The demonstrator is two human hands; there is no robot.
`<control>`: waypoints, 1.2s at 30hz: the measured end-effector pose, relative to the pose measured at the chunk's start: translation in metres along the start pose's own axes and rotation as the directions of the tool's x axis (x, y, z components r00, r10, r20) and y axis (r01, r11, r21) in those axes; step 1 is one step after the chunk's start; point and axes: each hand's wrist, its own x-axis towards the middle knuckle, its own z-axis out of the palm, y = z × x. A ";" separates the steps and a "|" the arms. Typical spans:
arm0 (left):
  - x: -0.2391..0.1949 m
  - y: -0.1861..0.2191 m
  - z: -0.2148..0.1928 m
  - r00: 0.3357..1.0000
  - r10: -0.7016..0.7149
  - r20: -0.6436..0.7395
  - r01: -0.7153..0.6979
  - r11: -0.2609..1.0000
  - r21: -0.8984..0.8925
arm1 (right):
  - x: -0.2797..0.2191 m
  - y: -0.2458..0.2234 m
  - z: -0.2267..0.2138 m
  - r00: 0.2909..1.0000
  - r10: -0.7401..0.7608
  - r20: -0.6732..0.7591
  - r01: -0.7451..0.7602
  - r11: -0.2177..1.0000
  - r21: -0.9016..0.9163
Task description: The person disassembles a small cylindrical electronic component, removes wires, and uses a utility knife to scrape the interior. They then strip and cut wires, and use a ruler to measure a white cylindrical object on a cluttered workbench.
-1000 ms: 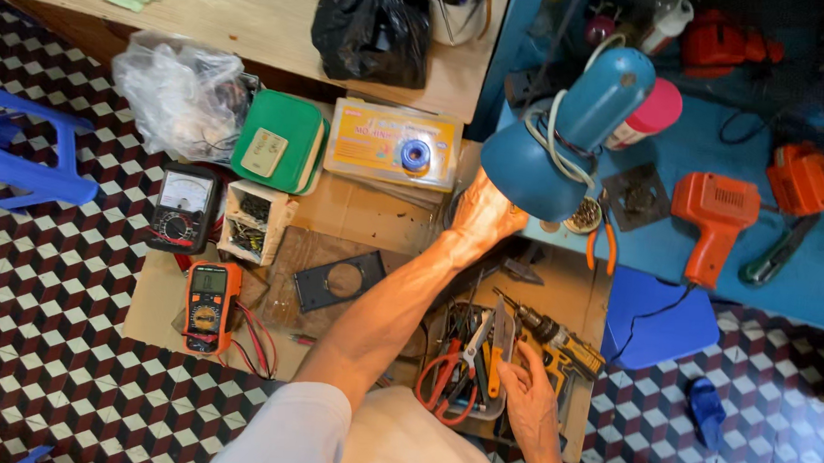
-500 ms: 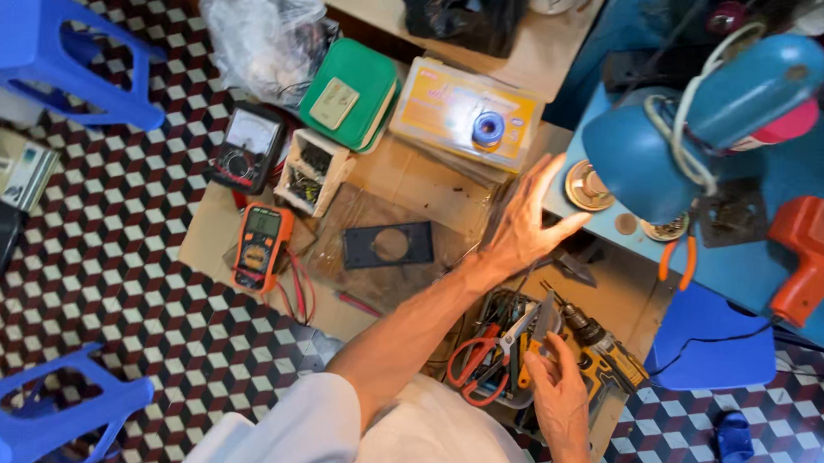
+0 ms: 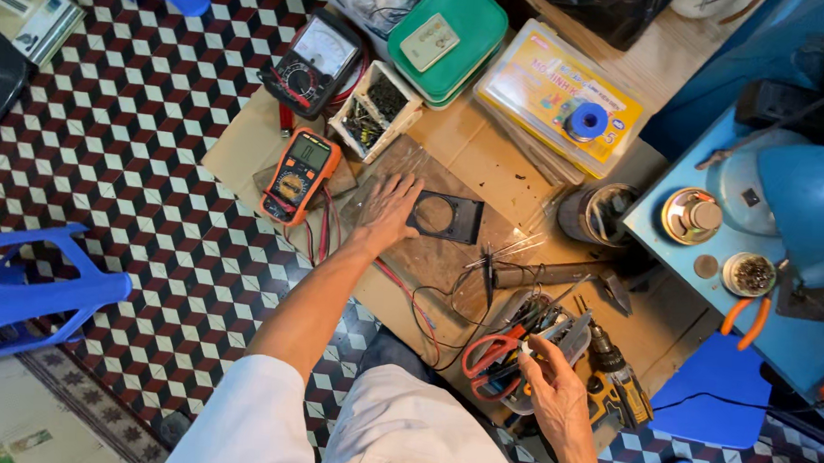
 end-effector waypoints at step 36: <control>0.446 0.187 -0.177 0.936 -0.002 -0.352 -0.085 0.969 -0.232 | 0.123 0.045 0.157 0.852 0.333 -0.405 -0.054 0.824 0.564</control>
